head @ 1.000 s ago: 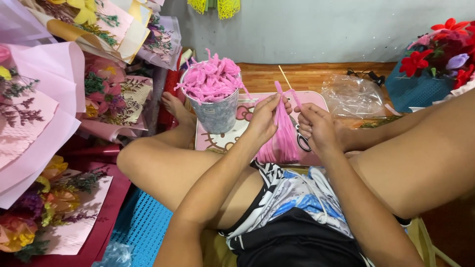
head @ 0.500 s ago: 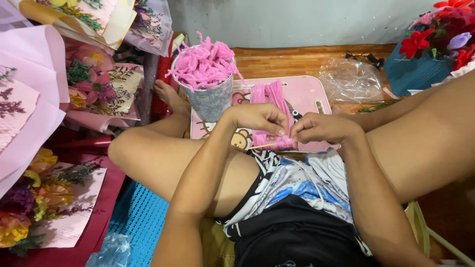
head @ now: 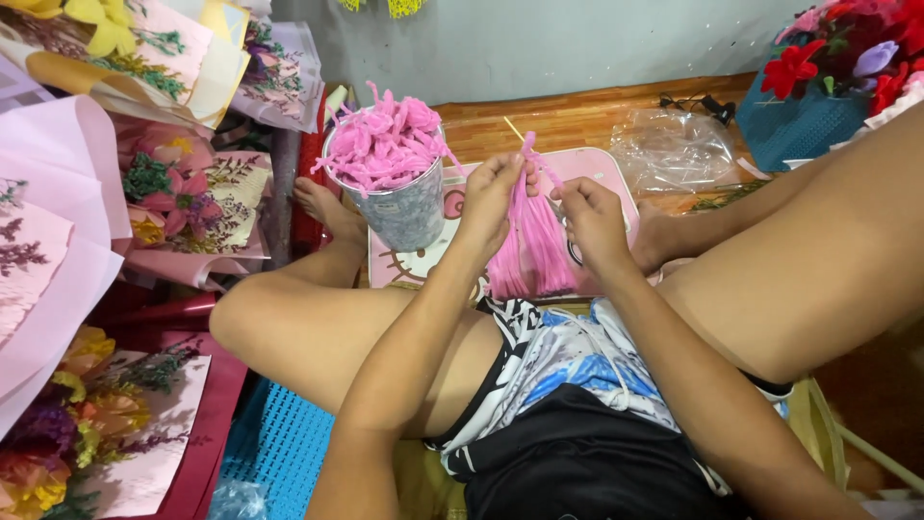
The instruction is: The person wraps pink yarn around a thin wooden stick, repeatedly winding the yarn and placing the finished bundle on a pink tray. The person handles the yarn and stick by hand while seated on the floor.
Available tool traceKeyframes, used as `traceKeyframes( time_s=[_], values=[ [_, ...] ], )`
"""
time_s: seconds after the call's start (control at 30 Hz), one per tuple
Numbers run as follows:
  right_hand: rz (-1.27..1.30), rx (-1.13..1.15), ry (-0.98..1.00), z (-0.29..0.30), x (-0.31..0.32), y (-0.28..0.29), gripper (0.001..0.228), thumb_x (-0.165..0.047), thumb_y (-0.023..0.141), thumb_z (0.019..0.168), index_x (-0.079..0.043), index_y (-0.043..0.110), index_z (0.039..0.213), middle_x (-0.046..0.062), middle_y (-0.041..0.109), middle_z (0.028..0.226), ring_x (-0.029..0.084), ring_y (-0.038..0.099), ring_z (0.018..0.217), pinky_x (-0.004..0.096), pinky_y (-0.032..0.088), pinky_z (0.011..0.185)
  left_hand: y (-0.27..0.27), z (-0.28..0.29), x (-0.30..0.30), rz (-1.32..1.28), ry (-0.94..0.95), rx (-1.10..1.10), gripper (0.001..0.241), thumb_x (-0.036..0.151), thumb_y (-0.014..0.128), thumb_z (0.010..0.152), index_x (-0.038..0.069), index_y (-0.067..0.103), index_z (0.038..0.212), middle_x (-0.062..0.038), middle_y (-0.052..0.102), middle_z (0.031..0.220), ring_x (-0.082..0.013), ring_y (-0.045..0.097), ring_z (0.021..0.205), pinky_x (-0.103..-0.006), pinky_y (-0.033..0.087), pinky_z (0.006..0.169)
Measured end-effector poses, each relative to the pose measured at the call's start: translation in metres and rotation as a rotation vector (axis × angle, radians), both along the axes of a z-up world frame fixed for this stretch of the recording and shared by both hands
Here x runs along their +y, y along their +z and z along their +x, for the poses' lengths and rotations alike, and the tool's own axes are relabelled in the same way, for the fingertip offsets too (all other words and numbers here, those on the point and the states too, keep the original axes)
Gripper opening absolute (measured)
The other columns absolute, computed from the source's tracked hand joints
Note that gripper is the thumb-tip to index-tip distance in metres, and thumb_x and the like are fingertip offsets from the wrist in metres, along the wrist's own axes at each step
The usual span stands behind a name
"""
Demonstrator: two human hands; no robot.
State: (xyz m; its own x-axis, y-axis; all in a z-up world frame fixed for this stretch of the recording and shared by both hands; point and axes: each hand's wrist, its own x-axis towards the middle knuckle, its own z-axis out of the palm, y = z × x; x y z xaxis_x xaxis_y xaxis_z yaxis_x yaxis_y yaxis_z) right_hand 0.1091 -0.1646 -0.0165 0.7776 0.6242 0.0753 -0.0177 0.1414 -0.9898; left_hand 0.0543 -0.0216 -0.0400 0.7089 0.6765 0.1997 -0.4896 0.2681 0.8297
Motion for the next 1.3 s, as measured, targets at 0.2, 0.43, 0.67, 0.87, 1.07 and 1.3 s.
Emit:
traceKeyframes(
  time_s=[0.2, 0.43, 0.67, 0.87, 1.07, 1.3],
  values=[
    [0.226, 0.127, 0.168, -0.013, -0.004, 0.002, 0.015, -0.011, 0.048, 0.105, -0.002, 0.059, 0.102, -0.01, 0.02, 0.061, -0.004, 0.02, 0.039, 0.011, 0.019, 0.034, 0.0, 0.0, -0.002, -0.301, -0.229, -0.124, 0.016, 0.018, 0.064, 0.102, 0.002, 0.065, 0.097, -0.005, 0.071, 0.086, -0.0154, 0.075, 0.081, -0.0243, 0.065, 0.072],
    [0.25, 0.061, 0.146, -0.001, -0.003, -0.004, 0.006, -0.007, 0.05, 0.104, -0.007, 0.052, 0.109, -0.006, 0.026, 0.06, -0.002, 0.021, 0.041, 0.015, 0.018, 0.034, 0.002, -0.004, 0.0, -0.272, -0.243, -0.161, 0.013, 0.018, 0.064, 0.102, 0.005, 0.064, 0.1, -0.007, 0.069, 0.088, -0.0166, 0.073, 0.082, -0.0263, 0.065, 0.07],
    [0.342, 0.48, 0.489, 0.009, -0.009, -0.007, 0.007, -0.012, 0.05, 0.102, -0.007, 0.053, 0.105, -0.006, 0.029, 0.06, 0.0, 0.027, 0.039, 0.014, 0.024, 0.033, -0.013, 0.004, 0.002, -0.237, -0.265, -0.17, 0.016, 0.021, 0.064, 0.103, 0.005, 0.064, 0.107, -0.007, 0.069, 0.09, -0.0166, 0.072, 0.082, -0.0273, 0.063, 0.061],
    [0.383, 0.788, 0.718, 0.027, -0.009, -0.022, 0.013, -0.011, 0.044, 0.103, -0.005, 0.054, 0.111, -0.006, 0.032, 0.063, 0.0, 0.028, 0.042, 0.014, 0.025, 0.036, 0.001, -0.008, -0.006, -0.163, -0.263, -0.16, 0.024, 0.022, 0.063, 0.105, 0.002, 0.064, 0.117, -0.007, 0.067, 0.093, -0.0151, 0.07, 0.079, -0.026, 0.061, 0.056],
    [0.289, 0.519, 0.58, 0.015, -0.011, -0.01, 0.004, -0.011, 0.048, 0.105, -0.008, 0.05, 0.105, -0.002, 0.039, 0.068, -0.001, 0.03, 0.042, 0.013, 0.025, 0.034, 0.002, -0.01, -0.01, -0.094, -0.133, -0.131, 0.025, 0.018, 0.061, 0.105, -0.002, 0.065, 0.118, -0.008, 0.065, 0.09, -0.0147, 0.069, 0.075, -0.0267, 0.062, 0.056],
    [0.193, -0.219, 0.134, 0.002, -0.002, -0.011, 0.005, -0.003, 0.063, 0.102, 0.002, 0.065, 0.104, 0.014, 0.064, 0.075, 0.005, 0.048, 0.043, 0.018, 0.034, 0.036, 0.006, -0.009, -0.015, -0.082, 0.046, -0.113, 0.014, 0.016, 0.058, 0.105, 0.004, 0.065, 0.101, -0.008, 0.063, 0.072, -0.0161, 0.07, 0.059, -0.0237, 0.059, 0.052]
  ],
)
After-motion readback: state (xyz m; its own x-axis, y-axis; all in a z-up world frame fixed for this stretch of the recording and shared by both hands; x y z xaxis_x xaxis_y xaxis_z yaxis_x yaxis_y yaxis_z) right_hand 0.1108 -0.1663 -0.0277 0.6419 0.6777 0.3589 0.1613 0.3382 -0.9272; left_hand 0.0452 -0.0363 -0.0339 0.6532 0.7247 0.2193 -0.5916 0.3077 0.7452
